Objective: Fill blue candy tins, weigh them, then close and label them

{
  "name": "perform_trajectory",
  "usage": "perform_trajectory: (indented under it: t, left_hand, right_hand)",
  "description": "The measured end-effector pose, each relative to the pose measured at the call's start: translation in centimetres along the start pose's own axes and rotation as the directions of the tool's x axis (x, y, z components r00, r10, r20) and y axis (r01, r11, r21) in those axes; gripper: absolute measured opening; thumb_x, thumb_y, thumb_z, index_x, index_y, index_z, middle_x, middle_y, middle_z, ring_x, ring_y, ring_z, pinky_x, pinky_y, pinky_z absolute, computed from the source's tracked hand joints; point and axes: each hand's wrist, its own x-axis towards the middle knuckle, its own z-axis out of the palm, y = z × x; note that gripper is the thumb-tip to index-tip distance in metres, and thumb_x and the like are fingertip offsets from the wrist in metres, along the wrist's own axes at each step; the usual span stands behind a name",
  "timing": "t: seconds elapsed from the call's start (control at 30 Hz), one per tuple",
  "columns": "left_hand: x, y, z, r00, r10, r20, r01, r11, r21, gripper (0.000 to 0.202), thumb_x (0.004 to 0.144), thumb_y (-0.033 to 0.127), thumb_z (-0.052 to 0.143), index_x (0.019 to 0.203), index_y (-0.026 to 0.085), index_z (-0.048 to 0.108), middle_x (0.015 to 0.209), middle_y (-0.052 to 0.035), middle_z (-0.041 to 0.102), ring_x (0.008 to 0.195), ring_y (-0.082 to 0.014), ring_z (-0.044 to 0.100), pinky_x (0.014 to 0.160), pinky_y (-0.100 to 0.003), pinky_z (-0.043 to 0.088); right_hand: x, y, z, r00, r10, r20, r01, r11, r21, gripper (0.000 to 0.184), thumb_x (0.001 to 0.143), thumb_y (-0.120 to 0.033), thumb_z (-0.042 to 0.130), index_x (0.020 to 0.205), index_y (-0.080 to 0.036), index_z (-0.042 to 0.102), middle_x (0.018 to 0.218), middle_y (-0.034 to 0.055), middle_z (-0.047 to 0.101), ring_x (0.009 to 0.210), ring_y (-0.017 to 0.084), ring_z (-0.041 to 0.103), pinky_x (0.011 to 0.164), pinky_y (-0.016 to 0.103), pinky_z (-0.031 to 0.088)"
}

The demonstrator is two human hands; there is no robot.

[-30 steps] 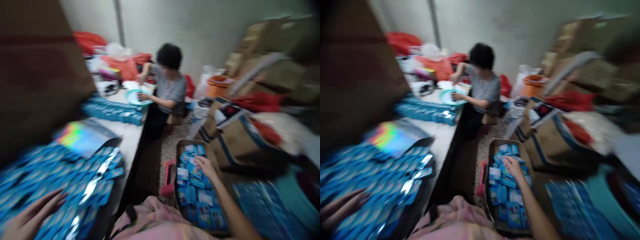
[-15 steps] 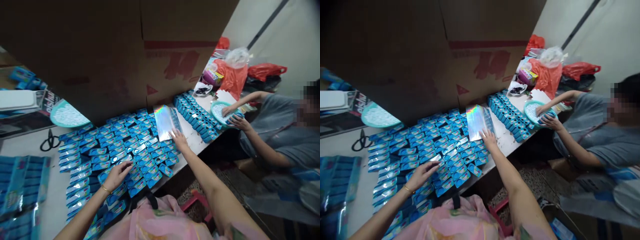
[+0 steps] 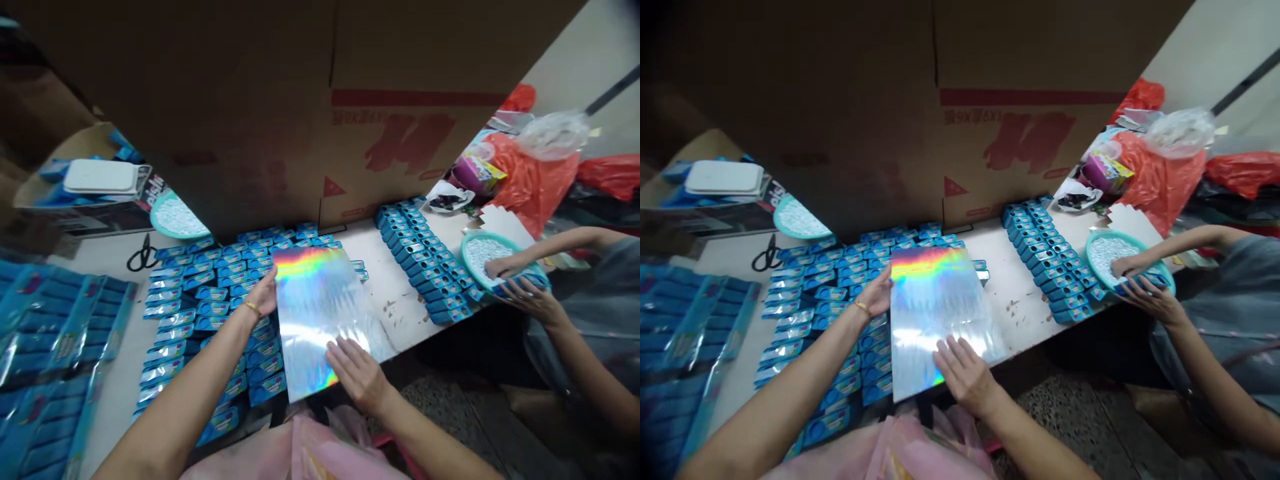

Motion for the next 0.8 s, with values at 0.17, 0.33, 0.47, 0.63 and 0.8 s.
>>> perform_trajectory:
  t: [0.17, 0.33, 0.47, 0.63, 0.8]
  left_hand:
    - [0.9, -1.5, -2.9, 0.964, 0.006, -0.267, -0.069, 0.971, -0.228, 0.038, 0.057, 0.020, 0.071, 0.090, 0.015, 0.055, 0.074, -0.0039, 0.066, 0.060, -0.0164, 0.061, 0.058, -0.029, 0.050]
    - [-2.2, -1.5, -1.7, 0.971, 0.107, -0.213, -0.162, 0.951, -0.262, 0.037, 0.061, 0.021, 0.070, 0.096, 0.017, 0.057, 0.086, -0.0031, 0.065, 0.070, -0.0141, 0.062, 0.066, -0.026, 0.049]
    - [-4.6, -1.1, -0.7, 0.970, 0.197, -0.146, -0.229, 0.940, -0.253, 0.033, 0.066, 0.024, 0.066, 0.097, 0.017, 0.057, 0.091, -0.0037, 0.065, 0.078, -0.0152, 0.061, 0.074, -0.028, 0.048]
    - [-5.5, -1.2, -0.5, 0.959, 0.227, -0.168, -0.259, 0.945, -0.199, 0.031, 0.069, 0.024, 0.064, 0.098, 0.016, 0.057, 0.090, -0.0044, 0.065, 0.079, -0.0153, 0.060, 0.075, -0.029, 0.047]
    - [-5.3, -0.1, -0.6, 0.881, 0.359, -0.307, -0.398, 0.915, -0.072, 0.049, 0.067, 0.026, 0.064, 0.113, 0.019, 0.049, 0.082, -0.0016, 0.064, 0.071, -0.0130, 0.059, 0.067, -0.025, 0.046]
  right_hand:
    - [-0.8, -0.1, 3.1, 0.965, -0.162, 0.205, 0.135, 0.981, 0.140, 0.052, 0.085, -0.025, 0.042, 0.134, -0.026, 0.026, 0.136, 0.0024, 0.034, 0.129, 0.022, 0.022, 0.105, 0.047, 0.025]
    - [7.2, 3.1, 0.0, 0.999, -0.032, -0.031, 0.037, 0.982, 0.187, 0.051, 0.083, -0.036, 0.047, 0.130, -0.021, 0.035, 0.133, 0.0066, 0.039, 0.128, 0.020, 0.024, 0.104, 0.044, 0.025]
    - [16.8, 5.3, -3.4, 0.960, 0.021, -0.278, 0.006, 0.995, 0.095, 0.044, 0.083, -0.036, 0.047, 0.125, -0.022, 0.042, 0.126, 0.0063, 0.046, 0.124, 0.022, 0.030, 0.103, 0.046, 0.020]
    - [22.4, 5.9, -2.8, 0.981, -0.036, -0.189, 0.077, 0.974, 0.214, 0.022, 0.078, -0.034, 0.055, 0.093, -0.021, 0.064, 0.084, 0.0039, 0.060, 0.083, 0.016, 0.054, 0.079, 0.031, 0.040]
    - [21.9, 5.4, -1.3, 0.988, -0.041, -0.152, 0.091, 0.935, 0.342, 0.015, 0.079, -0.030, 0.055, 0.083, -0.021, 0.066, 0.071, 0.0013, 0.056, 0.072, 0.012, 0.052, 0.065, 0.022, 0.040]
